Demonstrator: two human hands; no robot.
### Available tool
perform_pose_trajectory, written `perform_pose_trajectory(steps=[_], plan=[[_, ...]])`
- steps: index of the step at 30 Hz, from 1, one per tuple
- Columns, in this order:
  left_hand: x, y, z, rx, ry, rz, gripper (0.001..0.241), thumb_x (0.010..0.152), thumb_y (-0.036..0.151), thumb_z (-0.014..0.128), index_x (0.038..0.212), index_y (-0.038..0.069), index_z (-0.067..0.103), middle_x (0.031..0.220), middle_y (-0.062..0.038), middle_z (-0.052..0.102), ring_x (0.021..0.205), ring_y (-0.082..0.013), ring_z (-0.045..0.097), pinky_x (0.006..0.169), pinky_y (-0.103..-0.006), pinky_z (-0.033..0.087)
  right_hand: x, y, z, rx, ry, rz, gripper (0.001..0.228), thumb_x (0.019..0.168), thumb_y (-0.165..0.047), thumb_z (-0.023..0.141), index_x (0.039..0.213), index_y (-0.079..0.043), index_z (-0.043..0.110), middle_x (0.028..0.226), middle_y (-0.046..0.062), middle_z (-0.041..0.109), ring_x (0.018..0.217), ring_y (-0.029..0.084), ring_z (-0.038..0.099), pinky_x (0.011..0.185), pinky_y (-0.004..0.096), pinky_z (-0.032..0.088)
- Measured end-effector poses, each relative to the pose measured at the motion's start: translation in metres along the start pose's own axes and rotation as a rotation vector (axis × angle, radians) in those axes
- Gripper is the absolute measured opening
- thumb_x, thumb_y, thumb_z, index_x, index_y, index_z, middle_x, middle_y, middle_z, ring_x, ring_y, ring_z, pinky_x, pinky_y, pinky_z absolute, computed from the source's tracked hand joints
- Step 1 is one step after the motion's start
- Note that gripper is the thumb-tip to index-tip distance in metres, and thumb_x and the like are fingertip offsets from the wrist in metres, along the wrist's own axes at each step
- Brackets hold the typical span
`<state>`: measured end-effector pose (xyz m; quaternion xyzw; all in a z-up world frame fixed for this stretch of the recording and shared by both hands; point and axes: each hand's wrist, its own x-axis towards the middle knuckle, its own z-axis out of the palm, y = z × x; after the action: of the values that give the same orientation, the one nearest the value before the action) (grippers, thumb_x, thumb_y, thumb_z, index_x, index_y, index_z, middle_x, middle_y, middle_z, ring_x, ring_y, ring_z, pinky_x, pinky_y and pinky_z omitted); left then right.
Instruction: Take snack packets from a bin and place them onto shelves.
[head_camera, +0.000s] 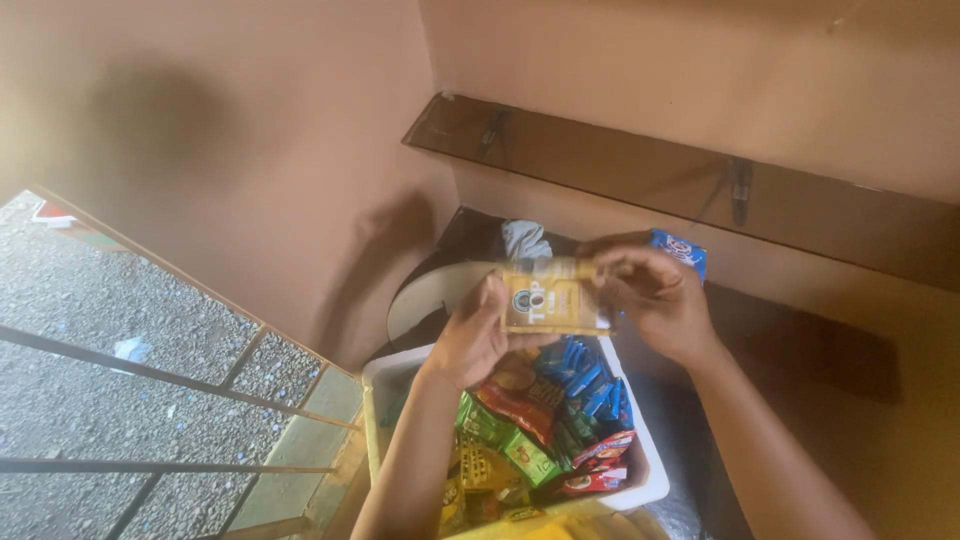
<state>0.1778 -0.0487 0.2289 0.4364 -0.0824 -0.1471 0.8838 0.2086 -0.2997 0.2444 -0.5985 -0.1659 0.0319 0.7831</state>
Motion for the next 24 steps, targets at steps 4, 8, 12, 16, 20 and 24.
perform_pose_trajectory(steps=[4, 8, 12, 16, 20, 24], plan=[[-0.005, 0.001, 0.006, -0.122, -0.076, 0.022, 0.062, 0.102, 0.033, 0.059, 0.147, -0.001, 0.034, 0.139, -0.02, 0.059, 0.125, -0.0331, 0.064, 0.104, -0.052, 0.055, -0.007, -0.011, 0.001, -0.364, -0.186, -0.322, 0.028, 0.085, 0.012, 0.068, 0.108, -0.003, 0.071, 0.129, 0.011, 0.071, 0.128, 0.024, 0.065, 0.109, 0.037, 0.052], [-0.002, 0.001, 0.019, 0.085, 0.033, 0.052, 0.075, 0.097, 0.014, 0.066, 0.158, 0.004, 0.025, 0.14, -0.017, 0.057, 0.124, -0.03, 0.064, 0.1, -0.0501, 0.058, -0.008, -0.017, -0.001, -0.636, -0.264, -0.41, 0.042, 0.068, 0.02, 0.055, 0.095, -0.003, 0.076, 0.131, 0.01, 0.072, 0.133, 0.028, 0.063, 0.112, 0.043, 0.048], [0.0, -0.004, 0.025, 0.109, 0.053, 0.063, 0.077, 0.095, 0.007, 0.067, 0.161, 0.007, 0.026, 0.138, -0.013, 0.056, 0.12, -0.0248, 0.063, 0.098, -0.0466, 0.06, -0.008, -0.024, -0.002, -0.404, -0.386, -0.311, 0.051, 0.073, 0.02, 0.046, 0.107, -0.002, 0.076, 0.148, 0.016, 0.062, 0.145, 0.033, 0.052, 0.119, 0.048, 0.039], [0.002, -0.009, 0.026, 0.119, 0.088, 0.133, 0.072, 0.094, 0.002, 0.067, 0.155, 0.01, 0.031, 0.131, -0.013, 0.059, 0.111, -0.0202, 0.064, 0.093, -0.0401, 0.06, -0.016, -0.014, 0.003, 0.084, -0.273, -0.19, 0.06, 0.085, 0.014, 0.05, 0.143, -0.005, 0.051, 0.156, 0.013, 0.047, 0.143, 0.027, 0.048, 0.114, 0.046, 0.045], [0.008, -0.032, 0.005, 0.21, 0.096, 0.229, 0.064, 0.093, -0.003, 0.068, 0.149, 0.005, 0.037, 0.127, -0.012, 0.06, 0.112, -0.0195, 0.064, 0.092, -0.0387, 0.06, -0.027, 0.015, -0.005, -0.131, -0.033, 0.048, 0.057, 0.096, 0.002, 0.059, 0.15, -0.007, 0.04, 0.132, 0.014, 0.06, 0.11, 0.025, 0.066, 0.091, 0.043, 0.062], [0.006, -0.038, 0.016, 0.279, 0.133, 0.258, 0.062, 0.093, -0.001, 0.068, 0.147, 0.005, 0.038, 0.126, -0.01, 0.061, 0.112, -0.0188, 0.064, 0.091, -0.0385, 0.061, -0.04, 0.029, -0.01, -0.083, -0.007, 0.093, 0.047, 0.098, -0.002, 0.061, 0.142, -0.004, 0.045, 0.125, 0.015, 0.066, 0.103, 0.024, 0.072, 0.085, 0.039, 0.064]])
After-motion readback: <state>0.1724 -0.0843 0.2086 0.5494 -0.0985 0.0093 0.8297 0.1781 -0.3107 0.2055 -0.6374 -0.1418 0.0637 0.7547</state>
